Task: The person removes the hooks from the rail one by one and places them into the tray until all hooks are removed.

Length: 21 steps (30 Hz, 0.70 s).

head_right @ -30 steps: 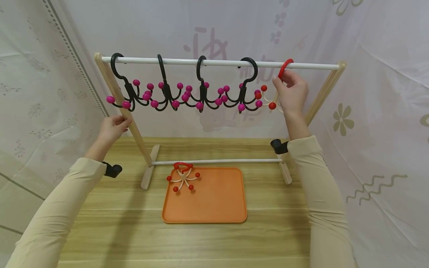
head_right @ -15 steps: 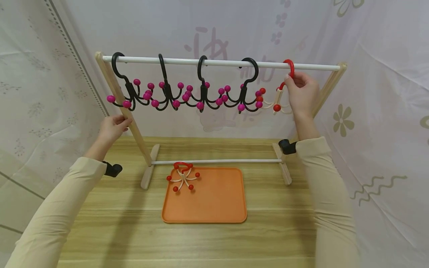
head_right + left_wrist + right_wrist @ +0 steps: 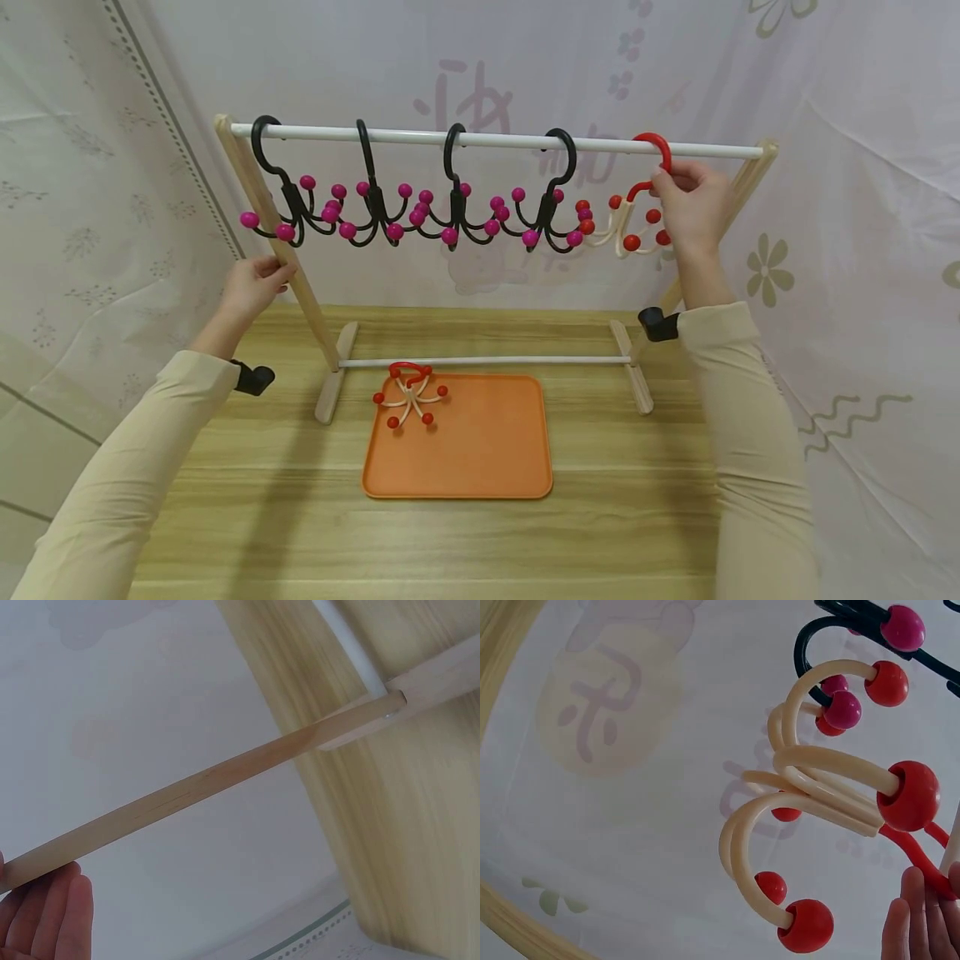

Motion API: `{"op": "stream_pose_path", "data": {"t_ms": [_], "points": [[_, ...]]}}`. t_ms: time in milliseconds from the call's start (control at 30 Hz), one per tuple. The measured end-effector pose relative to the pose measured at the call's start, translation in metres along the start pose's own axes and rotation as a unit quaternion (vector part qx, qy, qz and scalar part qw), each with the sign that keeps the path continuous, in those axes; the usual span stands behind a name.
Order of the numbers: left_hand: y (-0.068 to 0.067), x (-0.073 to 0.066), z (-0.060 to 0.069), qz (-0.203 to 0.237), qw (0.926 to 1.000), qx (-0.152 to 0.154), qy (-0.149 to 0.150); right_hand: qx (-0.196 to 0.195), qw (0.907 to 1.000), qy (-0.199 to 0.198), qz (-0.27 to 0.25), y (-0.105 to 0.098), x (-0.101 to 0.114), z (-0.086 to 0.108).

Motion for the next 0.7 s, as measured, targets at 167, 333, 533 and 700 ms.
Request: {"op": "stream_pose_path", "data": {"t_ms": [167, 333, 533, 700], "points": [[0.001, 0.001, -0.001, 0.002, 1.0000, -0.001, -0.001, 0.009, 0.9999, 0.007, -0.009, 0.000, 0.000, -0.002], [0.002, 0.001, -0.002, 0.007, 1.0000, -0.003, 0.000, 0.017, 0.9997, 0.001, -0.017, -0.001, 0.005, -0.003], [0.001, 0.001, -0.002, 0.000, 1.0000, -0.005, -0.003, 0.016, 0.9997, 0.015, -0.007, -0.002, 0.006, -0.005], [0.001, 0.002, -0.002, 0.000, 1.0000, -0.005, -0.005, -0.002, 0.9998, 0.019, -0.002, -0.007, 0.011, -0.007]]}}
Point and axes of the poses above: each hand's wrist, its own z-axis away from the middle knuckle, its own y-axis out of the palm, x = y × z, the point moved 6 cm from there along -z, towards the middle knuckle, and after that the axes turned 8 degrees about -x, right-handed, at the moved point
